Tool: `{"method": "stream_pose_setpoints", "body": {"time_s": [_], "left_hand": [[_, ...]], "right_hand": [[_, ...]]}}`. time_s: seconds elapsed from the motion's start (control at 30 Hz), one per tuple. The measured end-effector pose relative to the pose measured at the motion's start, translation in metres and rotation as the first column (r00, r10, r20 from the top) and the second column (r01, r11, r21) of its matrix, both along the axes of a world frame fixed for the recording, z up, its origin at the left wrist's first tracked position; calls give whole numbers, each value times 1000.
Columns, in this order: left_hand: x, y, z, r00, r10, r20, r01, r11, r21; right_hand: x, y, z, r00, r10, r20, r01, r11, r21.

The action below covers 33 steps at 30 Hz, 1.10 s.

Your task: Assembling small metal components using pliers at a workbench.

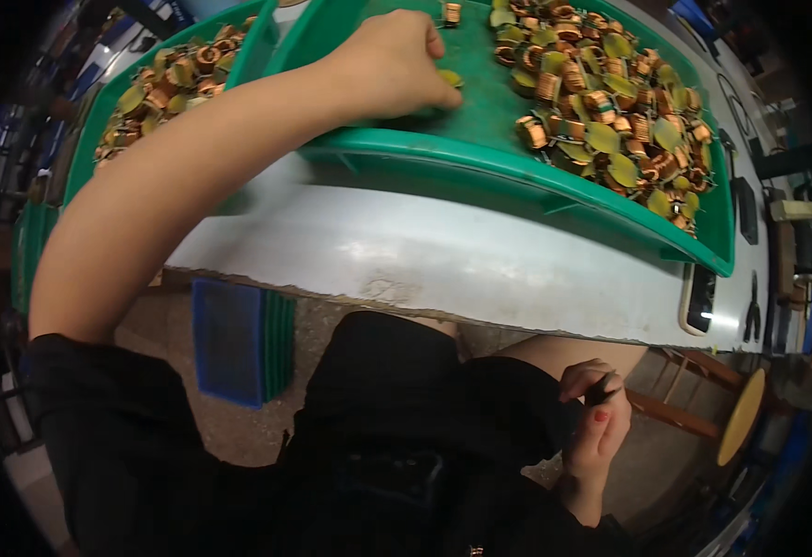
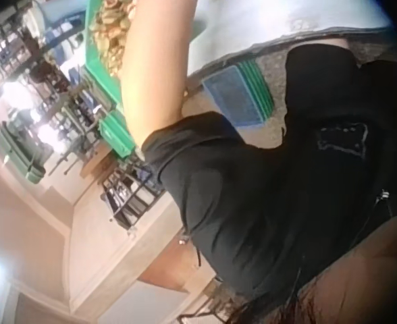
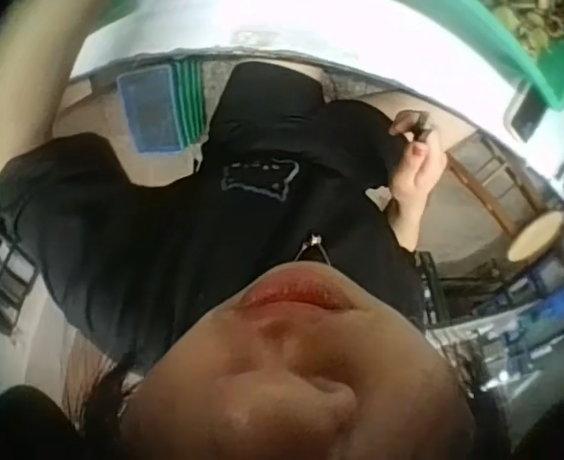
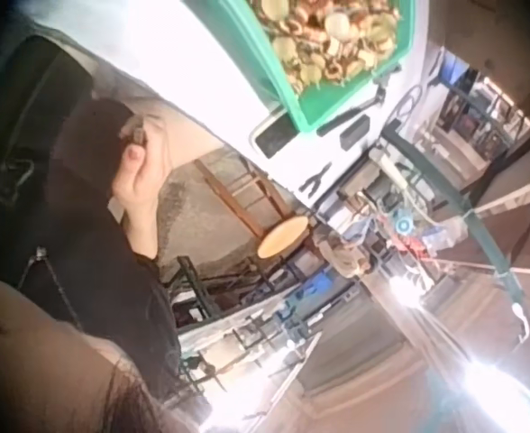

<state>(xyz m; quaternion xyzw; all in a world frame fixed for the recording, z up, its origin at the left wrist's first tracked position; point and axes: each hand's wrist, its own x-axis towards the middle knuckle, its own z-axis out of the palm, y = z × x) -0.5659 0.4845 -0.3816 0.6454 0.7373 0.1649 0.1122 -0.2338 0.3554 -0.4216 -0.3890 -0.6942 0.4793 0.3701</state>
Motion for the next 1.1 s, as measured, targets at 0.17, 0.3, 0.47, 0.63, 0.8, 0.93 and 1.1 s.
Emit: {"method": "stream_pose_setpoints", "body": {"time_s": [0.17, 0.3, 0.47, 0.63, 0.8, 0.93, 1.1], "left_hand": [[-18, -27, 30, 358, 148, 922, -228, 971, -68], [17, -58, 50, 266, -94, 959, -260, 951, 166], [42, -122, 55, -41, -180, 983, -143, 975, 173], [80, -160, 31, -324, -25, 946, 39, 998, 40], [104, -164, 6, -398, 82, 914, 159, 987, -19], [139, -154, -36, -459, 85, 884, 107, 993, -40], [169, -135, -78, -522, -39, 852, 116, 986, 116]], "right_hand": [[1, -9, 5, 963, 169, -212, -210, 958, -193], [-11, -15, 17, 729, -119, -674, -416, 706, -574], [-9, -27, 43, 752, -184, -632, -499, 467, -730], [-3, -30, 46, 742, -100, -663, -597, 350, -722], [3, -25, 46, 764, -11, -646, -600, 356, -716], [36, 3, 27, 838, 55, -542, -517, 395, -759], [58, 34, -9, 932, 293, -214, -361, 692, -625]]}}
